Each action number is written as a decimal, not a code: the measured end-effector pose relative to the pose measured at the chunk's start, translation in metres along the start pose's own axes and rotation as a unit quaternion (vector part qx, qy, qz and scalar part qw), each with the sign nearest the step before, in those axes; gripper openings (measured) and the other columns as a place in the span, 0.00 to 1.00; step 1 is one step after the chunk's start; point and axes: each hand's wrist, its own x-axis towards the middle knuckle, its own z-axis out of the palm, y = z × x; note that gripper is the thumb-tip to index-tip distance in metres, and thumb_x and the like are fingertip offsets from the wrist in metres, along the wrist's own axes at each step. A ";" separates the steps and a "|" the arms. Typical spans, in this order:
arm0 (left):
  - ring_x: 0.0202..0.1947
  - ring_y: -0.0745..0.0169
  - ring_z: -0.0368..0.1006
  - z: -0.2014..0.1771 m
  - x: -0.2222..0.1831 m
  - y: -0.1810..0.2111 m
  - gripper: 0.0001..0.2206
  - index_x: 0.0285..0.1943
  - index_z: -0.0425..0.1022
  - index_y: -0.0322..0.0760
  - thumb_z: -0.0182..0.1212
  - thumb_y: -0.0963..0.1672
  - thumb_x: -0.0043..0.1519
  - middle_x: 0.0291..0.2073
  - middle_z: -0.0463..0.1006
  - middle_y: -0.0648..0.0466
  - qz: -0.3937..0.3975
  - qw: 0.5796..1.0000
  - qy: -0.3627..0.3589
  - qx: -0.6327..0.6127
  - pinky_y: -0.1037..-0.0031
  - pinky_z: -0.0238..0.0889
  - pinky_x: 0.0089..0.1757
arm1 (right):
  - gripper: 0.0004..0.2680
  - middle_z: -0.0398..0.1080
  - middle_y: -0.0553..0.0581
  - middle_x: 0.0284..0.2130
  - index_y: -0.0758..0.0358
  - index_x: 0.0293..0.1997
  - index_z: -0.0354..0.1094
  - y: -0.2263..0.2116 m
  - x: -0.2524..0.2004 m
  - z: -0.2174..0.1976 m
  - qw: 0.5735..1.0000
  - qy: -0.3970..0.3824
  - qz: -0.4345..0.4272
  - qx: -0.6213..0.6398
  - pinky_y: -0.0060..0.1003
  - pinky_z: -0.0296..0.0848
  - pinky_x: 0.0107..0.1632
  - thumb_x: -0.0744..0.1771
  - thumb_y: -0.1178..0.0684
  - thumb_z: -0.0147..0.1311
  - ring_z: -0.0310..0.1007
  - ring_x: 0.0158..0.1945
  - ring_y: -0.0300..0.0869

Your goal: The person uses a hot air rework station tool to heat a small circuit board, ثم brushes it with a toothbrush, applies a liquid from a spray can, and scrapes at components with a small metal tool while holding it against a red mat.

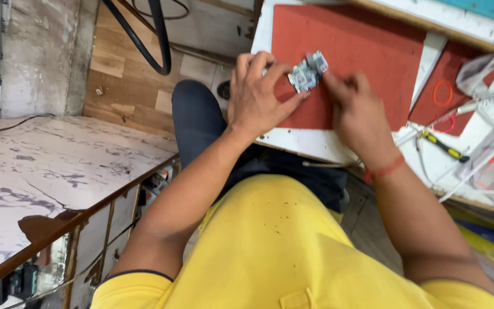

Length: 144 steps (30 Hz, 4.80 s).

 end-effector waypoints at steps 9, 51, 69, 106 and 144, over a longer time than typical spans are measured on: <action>0.53 0.51 0.61 0.000 0.004 -0.004 0.21 0.45 0.78 0.42 0.79 0.52 0.50 0.45 0.69 0.56 -0.001 1.000 0.013 -0.022 0.59 0.60 0.53 | 0.20 0.70 0.64 0.46 0.54 0.67 0.70 -0.003 -0.001 -0.012 0.999 0.011 -0.007 -0.035 0.51 0.74 0.38 0.67 0.65 0.51 0.75 0.37 0.60; 0.52 0.51 0.64 0.006 -0.010 -0.002 0.19 0.46 0.80 0.41 0.79 0.49 0.49 0.46 0.70 0.54 0.012 0.998 0.054 -0.028 0.62 0.64 0.50 | 0.19 0.71 0.57 0.45 0.45 0.63 0.73 0.045 0.027 -0.032 0.984 -0.105 -0.138 -0.030 0.47 0.75 0.40 0.66 0.62 0.52 0.75 0.38 0.54; 0.53 0.51 0.65 0.007 0.003 0.006 0.20 0.45 0.79 0.43 0.80 0.49 0.47 0.46 0.71 0.56 -0.007 0.999 0.034 0.013 0.61 0.66 0.50 | 0.20 0.70 0.58 0.45 0.46 0.67 0.70 0.054 0.042 -0.039 0.974 -0.103 -0.184 -0.082 0.47 0.75 0.33 0.67 0.60 0.46 0.75 0.30 0.52; 0.51 0.51 0.66 -0.003 0.004 0.010 0.21 0.49 0.80 0.42 0.81 0.48 0.50 0.46 0.71 0.54 -0.025 0.999 0.025 -0.011 0.62 0.66 0.48 | 0.22 0.70 0.60 0.46 0.52 0.70 0.65 0.006 0.003 -0.009 0.997 -0.009 0.052 -0.048 0.48 0.76 0.33 0.66 0.64 0.47 0.74 0.31 0.54; 0.52 0.50 0.63 -0.012 0.002 -0.004 0.22 0.52 0.78 0.40 0.78 0.48 0.51 0.48 0.69 0.54 -0.025 0.997 0.010 -0.066 0.61 0.63 0.51 | 0.25 0.69 0.65 0.44 0.55 0.68 0.67 -0.026 -0.008 -0.002 0.997 -0.055 0.046 -0.009 0.50 0.77 0.42 0.63 0.70 0.47 0.75 0.39 0.57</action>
